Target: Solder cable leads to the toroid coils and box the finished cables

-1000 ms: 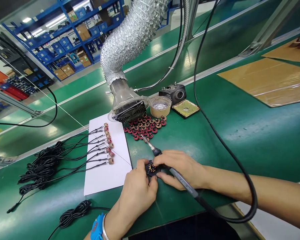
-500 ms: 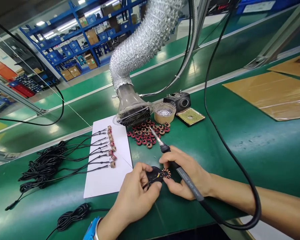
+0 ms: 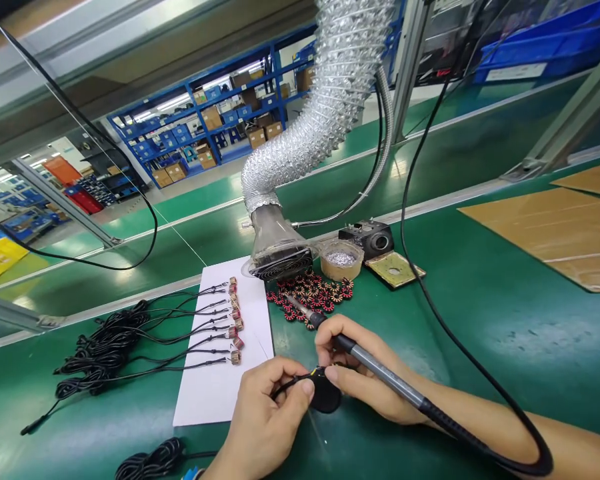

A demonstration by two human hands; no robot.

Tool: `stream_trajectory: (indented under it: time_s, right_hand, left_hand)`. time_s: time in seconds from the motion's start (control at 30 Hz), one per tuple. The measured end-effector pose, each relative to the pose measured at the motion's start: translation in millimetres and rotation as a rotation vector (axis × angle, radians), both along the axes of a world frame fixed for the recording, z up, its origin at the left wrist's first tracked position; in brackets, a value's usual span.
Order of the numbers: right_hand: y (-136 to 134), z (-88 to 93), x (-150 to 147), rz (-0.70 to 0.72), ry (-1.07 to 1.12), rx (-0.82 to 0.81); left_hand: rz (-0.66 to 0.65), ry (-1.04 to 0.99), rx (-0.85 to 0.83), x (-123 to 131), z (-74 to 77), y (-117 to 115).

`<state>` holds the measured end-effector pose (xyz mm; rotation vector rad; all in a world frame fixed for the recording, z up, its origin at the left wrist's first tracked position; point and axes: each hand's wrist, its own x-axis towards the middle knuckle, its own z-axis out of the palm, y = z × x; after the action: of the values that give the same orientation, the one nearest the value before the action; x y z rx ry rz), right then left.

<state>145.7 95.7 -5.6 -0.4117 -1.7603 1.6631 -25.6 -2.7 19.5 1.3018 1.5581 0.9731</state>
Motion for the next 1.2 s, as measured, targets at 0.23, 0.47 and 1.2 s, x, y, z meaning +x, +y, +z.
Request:
stream_trajectory:
  time_s: [0.23, 0.47, 1.2]
  right_hand:
    - [-6, -2.5, 7, -0.080, -0.069, -0.104]
    - [-1, -2.5, 10, -0.057, -0.215, 0.014]
    - [-7, 0.8, 7, 0.051, -0.254, -0.109]
  left_hand:
    - [-0.025, 0.135, 0.048, 3, -1.7, -1]
    - [-0.098, 0.213, -0.022, 2, 2.9, -1]
    - [-0.114, 0.174, -0.021, 3, 0.3, 0]
